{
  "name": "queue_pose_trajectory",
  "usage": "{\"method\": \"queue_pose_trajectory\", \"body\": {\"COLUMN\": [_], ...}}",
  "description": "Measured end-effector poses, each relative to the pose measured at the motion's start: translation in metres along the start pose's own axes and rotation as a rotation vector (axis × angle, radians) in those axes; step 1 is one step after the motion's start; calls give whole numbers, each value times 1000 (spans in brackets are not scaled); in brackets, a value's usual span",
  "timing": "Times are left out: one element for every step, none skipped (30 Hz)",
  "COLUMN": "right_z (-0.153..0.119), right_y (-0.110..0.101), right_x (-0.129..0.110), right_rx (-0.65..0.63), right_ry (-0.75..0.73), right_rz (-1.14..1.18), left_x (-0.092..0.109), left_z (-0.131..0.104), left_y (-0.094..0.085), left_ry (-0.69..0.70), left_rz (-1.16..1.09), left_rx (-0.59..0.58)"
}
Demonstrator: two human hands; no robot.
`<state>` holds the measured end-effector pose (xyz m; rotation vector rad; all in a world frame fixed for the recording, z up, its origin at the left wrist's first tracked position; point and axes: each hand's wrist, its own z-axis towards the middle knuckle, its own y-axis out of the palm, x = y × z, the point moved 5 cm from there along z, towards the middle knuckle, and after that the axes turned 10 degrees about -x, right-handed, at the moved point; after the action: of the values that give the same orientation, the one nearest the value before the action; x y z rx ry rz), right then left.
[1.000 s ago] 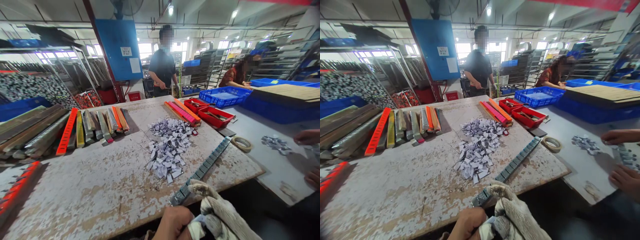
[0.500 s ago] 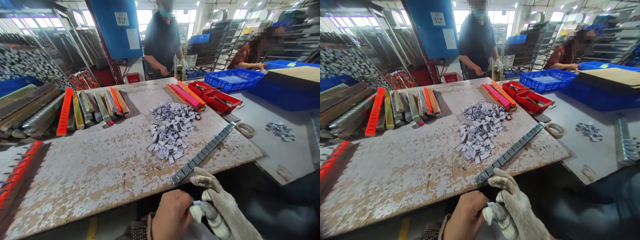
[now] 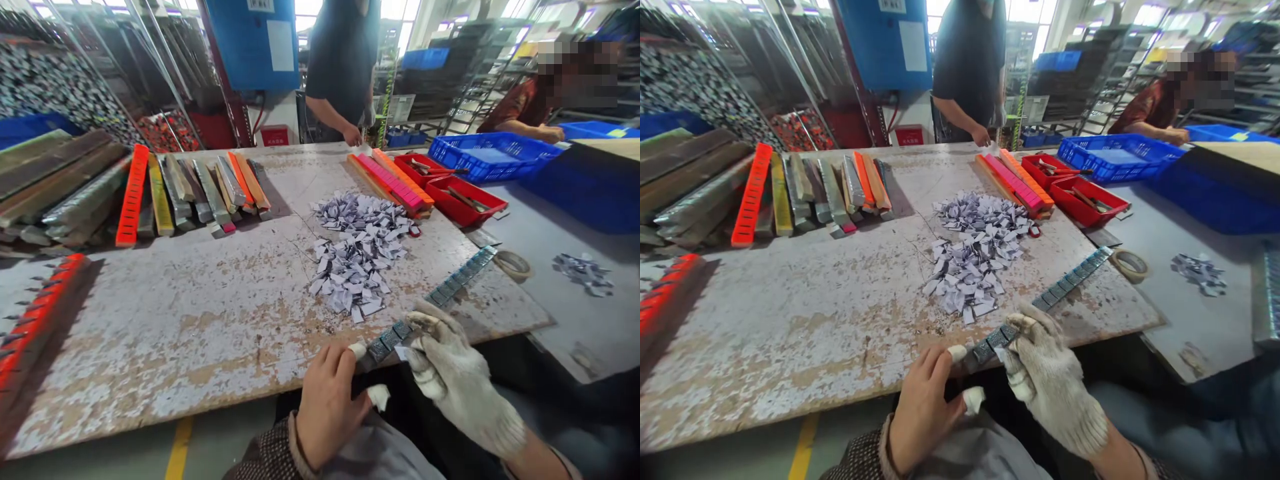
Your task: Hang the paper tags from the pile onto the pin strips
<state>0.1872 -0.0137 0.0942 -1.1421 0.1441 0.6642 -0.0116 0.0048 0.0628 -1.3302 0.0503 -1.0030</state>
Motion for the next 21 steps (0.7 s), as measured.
{"method": "queue_pose_trajectory", "body": {"right_z": [5,10,14,17,20,23,25,27,29,31,33,34,36,37,38,39,39,40,39,39,38], "right_y": [1,4,7,11,14,16,18,20,21,23,25,26,28,29,31,32,34,35,36,37,38], "right_x": [1,1,-1,-2,-5,-7,-9,-11,-12,-13,-13,-12,-11,-11,-10,-9,-8,-7,-6,-4,-3], "right_rx": [0,-6,-20,-39,-60,-82,-105,-127,-155,-184,-207,-224,-234,-239,-243,-247,-253,-259,-260,-260,-260], "right_ry": [-29,-57,-81,-103,-121,-131,-135,-137,-135,-129,-118,-106,-98,-93,-94,-99,-102,-102,-102,-100,-100], "right_rz": [-70,-142,-211,-269,-315,-346,-357,-361,-362,-362,-360,-359,-357,-354,-348,-340,-330,-322,-316,-314,-311], "left_x": [-5,-9,-12,-14,-15,-16,-17,-17,-18,-18,-19,-20,-21,-21,-22,-22,-23,-23,-22,-22,-22], "left_z": [0,-1,-1,-1,-1,-1,-1,0,0,0,1,1,1,1,1,1,1,2,2,2,2], "left_y": [4,9,14,18,21,23,25,25,26,25,25,25,26,26,27,28,29,30,30,31,31], "left_ry": [-28,-44,-49,-51,-52,-50,-47,-43,-41,-40,-40,-41,-40,-37,-34,-30,-28,-25,-23,-23,-25], "left_rz": [44,68,76,71,59,41,20,-3,-29,-53,-75,-93,-106,-115,-120,-123,-127,-132,-136,-137,-133], "left_rx": [-19,-43,-70,-92,-109,-122,-135,-146,-156,-168,-177,-184,-191,-197,-199,-198,-199,-199,-198,-192,-184]}}
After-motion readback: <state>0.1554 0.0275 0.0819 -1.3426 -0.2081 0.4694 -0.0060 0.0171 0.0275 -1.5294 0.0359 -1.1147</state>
